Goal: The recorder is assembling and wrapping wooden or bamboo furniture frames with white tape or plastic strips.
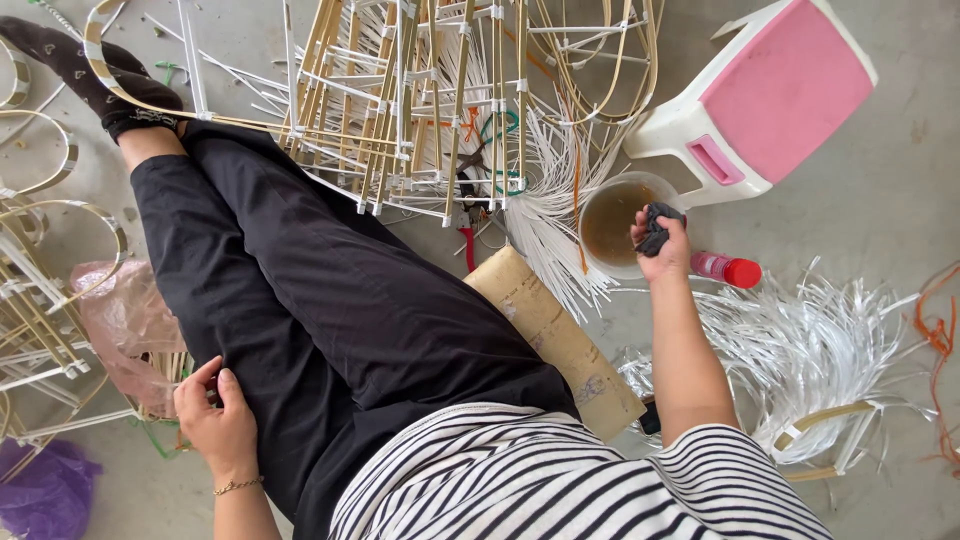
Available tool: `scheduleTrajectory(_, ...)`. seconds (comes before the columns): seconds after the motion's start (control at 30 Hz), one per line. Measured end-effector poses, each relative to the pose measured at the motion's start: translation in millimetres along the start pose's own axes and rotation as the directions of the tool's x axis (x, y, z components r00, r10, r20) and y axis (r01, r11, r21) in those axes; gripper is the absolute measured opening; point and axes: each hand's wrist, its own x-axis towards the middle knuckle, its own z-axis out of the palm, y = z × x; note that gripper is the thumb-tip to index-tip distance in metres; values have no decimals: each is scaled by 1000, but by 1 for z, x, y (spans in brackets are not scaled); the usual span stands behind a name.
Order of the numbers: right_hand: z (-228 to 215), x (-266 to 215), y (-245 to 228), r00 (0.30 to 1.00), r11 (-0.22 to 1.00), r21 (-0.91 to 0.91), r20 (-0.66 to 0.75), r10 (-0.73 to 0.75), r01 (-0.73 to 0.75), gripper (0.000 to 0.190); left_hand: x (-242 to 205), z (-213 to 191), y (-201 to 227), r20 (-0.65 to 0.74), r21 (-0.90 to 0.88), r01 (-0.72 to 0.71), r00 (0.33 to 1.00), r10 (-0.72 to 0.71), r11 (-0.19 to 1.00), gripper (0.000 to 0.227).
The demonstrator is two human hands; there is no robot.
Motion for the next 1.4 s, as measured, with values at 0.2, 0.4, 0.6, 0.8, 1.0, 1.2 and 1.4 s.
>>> scheduleTrajectory(0.2, 22, 2, 6, 999, 999, 32, -8, 38, -38, 28, 0, 2, 0, -12, -24, -9, 1000, 9, 1000, 18)
scheduleTrajectory(0.4, 40, 12, 9, 989, 984, -161, -134, 56, -78, 45, 0, 4, -7, -17, -32, -11, 1000, 10, 999, 18)
scheduleTrajectory(0.6, 41, 24, 12, 985, 920, -393, -165, -58, -11, 34, 0, 4, -4, -22, -39, -4, 1000, 3, 999, 18)
scheduleTrajectory(0.8, 23, 42, 3, 944, 880, -475, -286, -162, 8, 34, -1, 3, 0, -13, -40, 7, 1000, -8, 999, 17)
scheduleTrajectory(1.0, 77, -28, -47, 988, 754, -657, 121, 94, 9, 26, 1, 6, 0, -44, -56, -13, 999, 10, 998, 17)
scheduleTrajectory(1.2, -18, 86, -41, 989, -738, -672, 137, -47, 59, 28, 2, 3, 5, -77, -9, -138, 988, 137, 990, 16)
scheduleTrajectory(1.4, 201, 46, 16, 898, -435, -788, 416, 144, 435, 51, 1, 9, 12, -128, 9, -57, 990, 58, 998, 19)
